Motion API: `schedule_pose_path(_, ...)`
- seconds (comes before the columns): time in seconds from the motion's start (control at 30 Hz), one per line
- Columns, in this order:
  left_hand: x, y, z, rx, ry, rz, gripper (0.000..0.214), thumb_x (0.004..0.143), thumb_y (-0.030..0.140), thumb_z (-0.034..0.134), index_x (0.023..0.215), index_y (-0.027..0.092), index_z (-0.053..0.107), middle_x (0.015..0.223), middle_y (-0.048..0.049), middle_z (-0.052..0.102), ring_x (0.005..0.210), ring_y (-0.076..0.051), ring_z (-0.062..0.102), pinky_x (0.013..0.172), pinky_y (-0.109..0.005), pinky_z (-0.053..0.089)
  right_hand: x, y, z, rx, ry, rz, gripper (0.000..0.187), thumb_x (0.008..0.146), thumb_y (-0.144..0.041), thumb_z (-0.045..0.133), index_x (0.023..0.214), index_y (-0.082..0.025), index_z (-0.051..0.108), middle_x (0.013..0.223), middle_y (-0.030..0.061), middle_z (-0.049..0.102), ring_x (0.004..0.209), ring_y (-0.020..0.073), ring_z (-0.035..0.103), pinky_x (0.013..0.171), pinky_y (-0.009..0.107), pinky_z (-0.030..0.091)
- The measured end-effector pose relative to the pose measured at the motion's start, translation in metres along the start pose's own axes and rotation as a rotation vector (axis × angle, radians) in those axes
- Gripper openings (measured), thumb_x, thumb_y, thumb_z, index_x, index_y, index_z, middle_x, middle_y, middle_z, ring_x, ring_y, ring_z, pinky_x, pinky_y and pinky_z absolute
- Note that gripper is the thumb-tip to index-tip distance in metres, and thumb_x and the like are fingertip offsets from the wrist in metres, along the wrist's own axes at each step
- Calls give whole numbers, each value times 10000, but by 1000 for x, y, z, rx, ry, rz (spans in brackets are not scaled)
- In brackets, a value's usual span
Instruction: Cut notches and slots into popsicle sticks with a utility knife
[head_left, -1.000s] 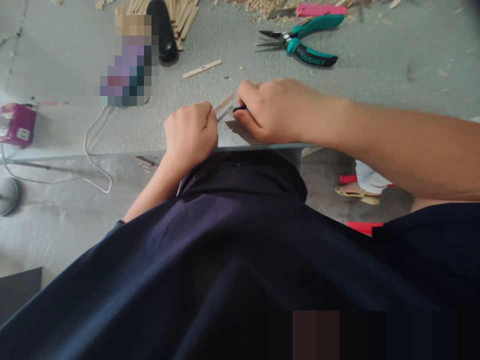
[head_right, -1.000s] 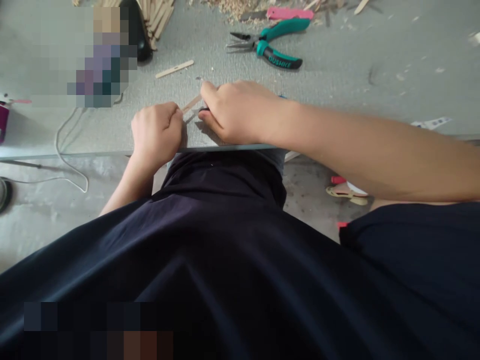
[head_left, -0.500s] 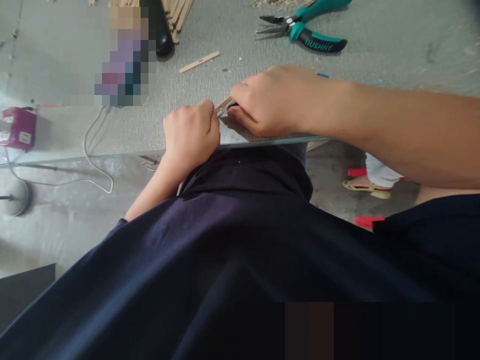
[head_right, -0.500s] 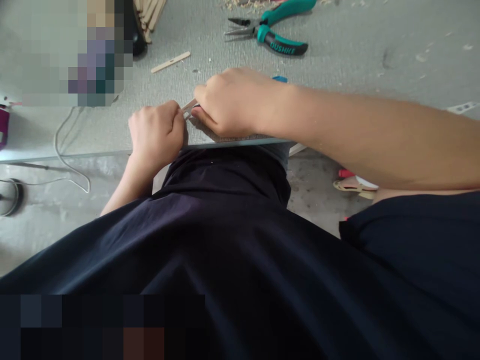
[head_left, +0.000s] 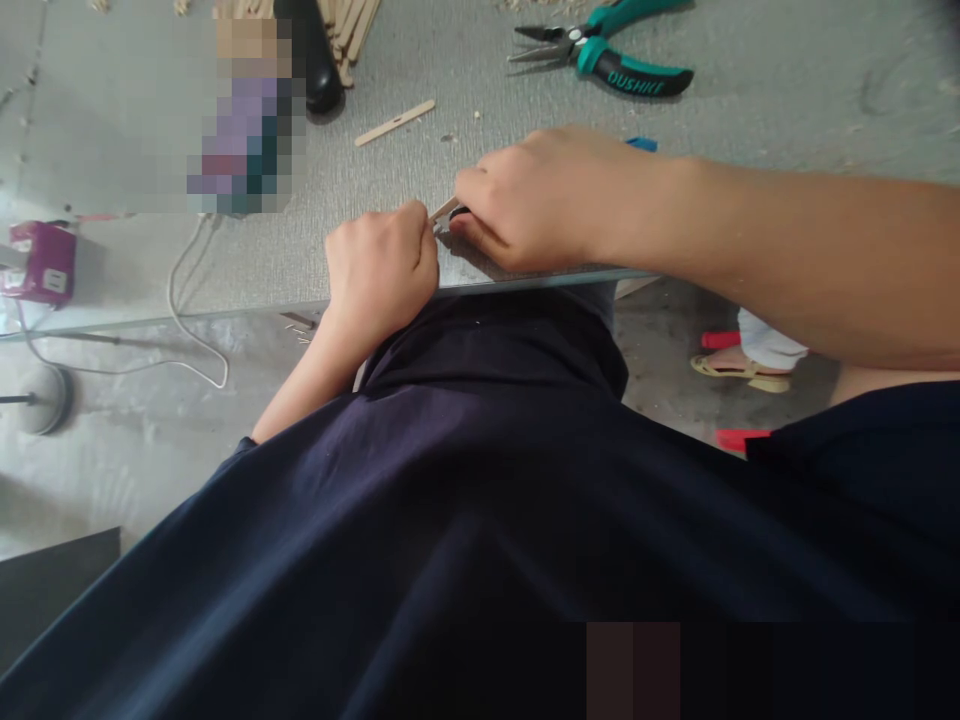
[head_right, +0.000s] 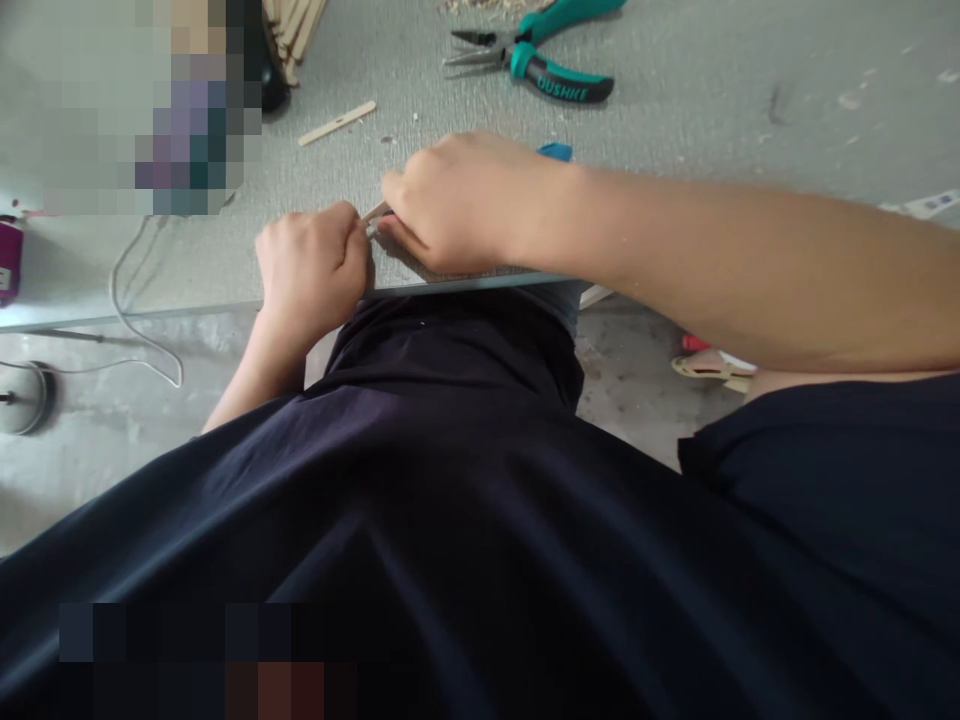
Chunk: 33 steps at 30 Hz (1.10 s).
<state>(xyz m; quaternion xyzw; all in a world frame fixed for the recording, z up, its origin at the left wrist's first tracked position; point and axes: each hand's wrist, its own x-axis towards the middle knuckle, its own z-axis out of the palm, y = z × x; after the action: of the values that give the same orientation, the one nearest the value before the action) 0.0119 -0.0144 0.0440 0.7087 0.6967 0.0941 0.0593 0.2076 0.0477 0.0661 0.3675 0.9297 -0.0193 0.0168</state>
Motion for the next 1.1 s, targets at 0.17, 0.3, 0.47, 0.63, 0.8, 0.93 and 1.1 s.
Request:
schedule_pose_path(0.17, 0, -3, -4, 25, -28, 57, 467, 1122, 474, 357, 1122, 299, 790, 1034, -117, 841, 1139, -318, 718, 950, -449, 468, 1, -3, -3, -40, -47, 6, 615, 1207, -532, 348, 1352, -76, 733, 1271, 265, 820, 1228, 466, 819, 1046, 597, 663)
schedule_pose_path(0.3, 1, -4, -8, 54, -50, 88, 517, 1127, 490, 327, 1144, 272, 795, 1087, -137, 832, 1087, -334, 725, 959, -481, 454, 3, -7, -4, -30, -51, -1, 631, 1204, -501, 338, 1385, -35, 723, 1283, 300, 810, 1228, 514, 812, 1019, 663, 659)
schedule_pose_path(0.47, 4, -5, -9, 90, -77, 72, 441, 1108, 461, 397, 1149, 284, 798, 1144, -151, 852, 1156, -347, 760, 974, -465, 487, 5, -11, -1, 10, -31, 24, 612, 1212, -495, 374, 1372, -28, 735, 1338, 296, 808, 1285, 490, 800, 1053, 638, 642)
schedule_pose_path(0.63, 6, -7, -9, 85, -91, 73, 439, 1117, 466, 404, 1180, 281, 798, 1170, -163, 859, 1205, -365, 773, 1036, -486, 512, 8, -9, 1, 16, -29, 8, 612, 1207, -504, 344, 1380, -69, 738, 1356, 267, 818, 1291, 469, 798, 1058, 621, 647)
schedule_pose_path(0.8, 6, -7, -10, 122, -85, 84, 428, 1115, 450, 398, 1169, 292, 792, 1228, -176, 870, 1193, -355, 796, 1024, -479, 540, 9, -9, -1, 37, -24, -11, 608, 1199, -472, 349, 1314, -32, 753, 1321, 303, 814, 1280, 491, 797, 1054, 645, 639)
schedule_pose_path(0.93, 5, -5, -10, 204, -80, 106, 466, 1123, 415, 371, 1187, 245, 800, 1219, -227, 866, 1138, -382, 823, 971, -500, 552, 9, -11, -4, 32, -37, -2, 600, 1201, -456, 348, 1296, -31, 761, 1327, 317, 809, 1301, 523, 786, 1051, 691, 635)
schedule_pose_path(1.1, 5, -5, -9, 213, -76, 110, 472, 1135, 412, 382, 1218, 216, 804, 1216, -236, 863, 1125, -377, 832, 969, -492, 547, 9, -12, -3, 22, -34, 33, 585, 1202, -480, 358, 1300, -74, 767, 1329, 261, 827, 1301, 465, 800, 1086, 617, 640)
